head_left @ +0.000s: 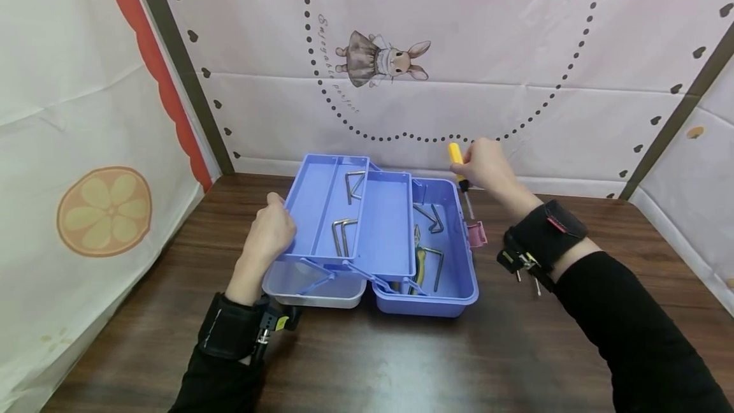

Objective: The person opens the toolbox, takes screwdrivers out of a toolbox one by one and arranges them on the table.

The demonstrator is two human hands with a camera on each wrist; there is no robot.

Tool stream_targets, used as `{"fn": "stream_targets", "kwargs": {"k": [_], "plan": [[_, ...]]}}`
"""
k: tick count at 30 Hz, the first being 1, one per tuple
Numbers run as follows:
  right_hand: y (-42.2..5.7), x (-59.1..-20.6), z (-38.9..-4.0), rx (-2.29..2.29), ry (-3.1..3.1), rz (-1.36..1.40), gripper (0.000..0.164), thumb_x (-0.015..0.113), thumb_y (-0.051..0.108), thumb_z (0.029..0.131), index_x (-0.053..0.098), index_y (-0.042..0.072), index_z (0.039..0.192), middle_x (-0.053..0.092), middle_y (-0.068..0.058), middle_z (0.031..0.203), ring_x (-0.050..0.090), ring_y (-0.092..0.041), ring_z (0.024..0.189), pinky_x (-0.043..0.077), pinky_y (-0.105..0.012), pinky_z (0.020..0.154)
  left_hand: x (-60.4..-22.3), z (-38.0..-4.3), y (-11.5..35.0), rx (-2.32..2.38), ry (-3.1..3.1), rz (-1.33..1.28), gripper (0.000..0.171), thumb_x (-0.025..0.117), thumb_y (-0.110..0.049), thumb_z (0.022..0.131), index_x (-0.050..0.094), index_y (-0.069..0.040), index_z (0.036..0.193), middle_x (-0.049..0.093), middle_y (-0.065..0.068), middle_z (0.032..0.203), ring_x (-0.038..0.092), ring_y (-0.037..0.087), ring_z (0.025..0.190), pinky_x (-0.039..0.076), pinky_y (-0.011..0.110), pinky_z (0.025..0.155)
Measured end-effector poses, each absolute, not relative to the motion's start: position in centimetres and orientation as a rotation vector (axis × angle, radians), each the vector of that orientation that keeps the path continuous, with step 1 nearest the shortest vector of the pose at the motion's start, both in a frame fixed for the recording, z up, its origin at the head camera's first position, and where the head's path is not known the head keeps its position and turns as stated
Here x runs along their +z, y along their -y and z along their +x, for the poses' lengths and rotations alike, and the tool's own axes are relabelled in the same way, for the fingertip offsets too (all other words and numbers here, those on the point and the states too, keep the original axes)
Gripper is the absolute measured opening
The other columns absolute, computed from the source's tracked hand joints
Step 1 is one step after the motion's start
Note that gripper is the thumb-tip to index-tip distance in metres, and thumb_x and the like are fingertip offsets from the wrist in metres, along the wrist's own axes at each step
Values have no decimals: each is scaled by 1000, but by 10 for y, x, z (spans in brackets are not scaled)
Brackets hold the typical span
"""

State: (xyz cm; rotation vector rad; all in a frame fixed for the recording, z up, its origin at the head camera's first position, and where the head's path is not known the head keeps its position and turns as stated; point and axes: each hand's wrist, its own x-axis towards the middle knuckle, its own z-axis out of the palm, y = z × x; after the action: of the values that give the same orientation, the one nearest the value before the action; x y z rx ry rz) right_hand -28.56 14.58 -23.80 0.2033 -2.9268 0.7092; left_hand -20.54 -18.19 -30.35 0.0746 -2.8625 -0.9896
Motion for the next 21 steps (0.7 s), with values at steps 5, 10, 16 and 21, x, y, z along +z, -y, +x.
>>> {"fn": "stream_targets", "kwargs": {"k": [5, 10, 16, 21], "plan": [[-178, -254, -284, 663, 2962, 162, 26, 64, 17, 78, 61, -4, 64, 58, -10, 53, 48, -16, 47, 35, -24, 44, -303, -206, 181, -968, 2862, 77, 24, 27, -6, 91, 32, 13, 105, 53, 35, 86, 59, 33, 62, 48, 35, 44], [-201, -276, -281, 658, 3028, 130, 37, 61, 14, 80, 46, 5, 48, 45, -3, 43, 39, -11, 39, 29, -23, 41, -303, -206, 181, -961, 2864, 92, 24, 27, -6, 91, 32, 13, 106, 53, 35, 86, 59, 34, 63, 48, 36, 45], [-215, -303, -281, 643, 3084, 113, 39, 60, 13, 81, 43, 9, 46, 46, -3, 43, 44, -13, 39, 31, -24, 42, -304, -206, 181, -959, 2855, 91, 24, 28, -6, 91, 32, 13, 105, 53, 34, 85, 59, 33, 63, 48, 36, 45], [-219, -322, -282, 634, 3152, 38, 31, 60, 17, 81, 50, 1, 56, 58, -11, 51, 60, -22, 49, 41, -26, 45, -305, -206, 181, -959, 2853, 83, 24, 28, -6, 91, 33, 13, 105, 53, 34, 84, 59, 33, 62, 48, 35, 44]]}}
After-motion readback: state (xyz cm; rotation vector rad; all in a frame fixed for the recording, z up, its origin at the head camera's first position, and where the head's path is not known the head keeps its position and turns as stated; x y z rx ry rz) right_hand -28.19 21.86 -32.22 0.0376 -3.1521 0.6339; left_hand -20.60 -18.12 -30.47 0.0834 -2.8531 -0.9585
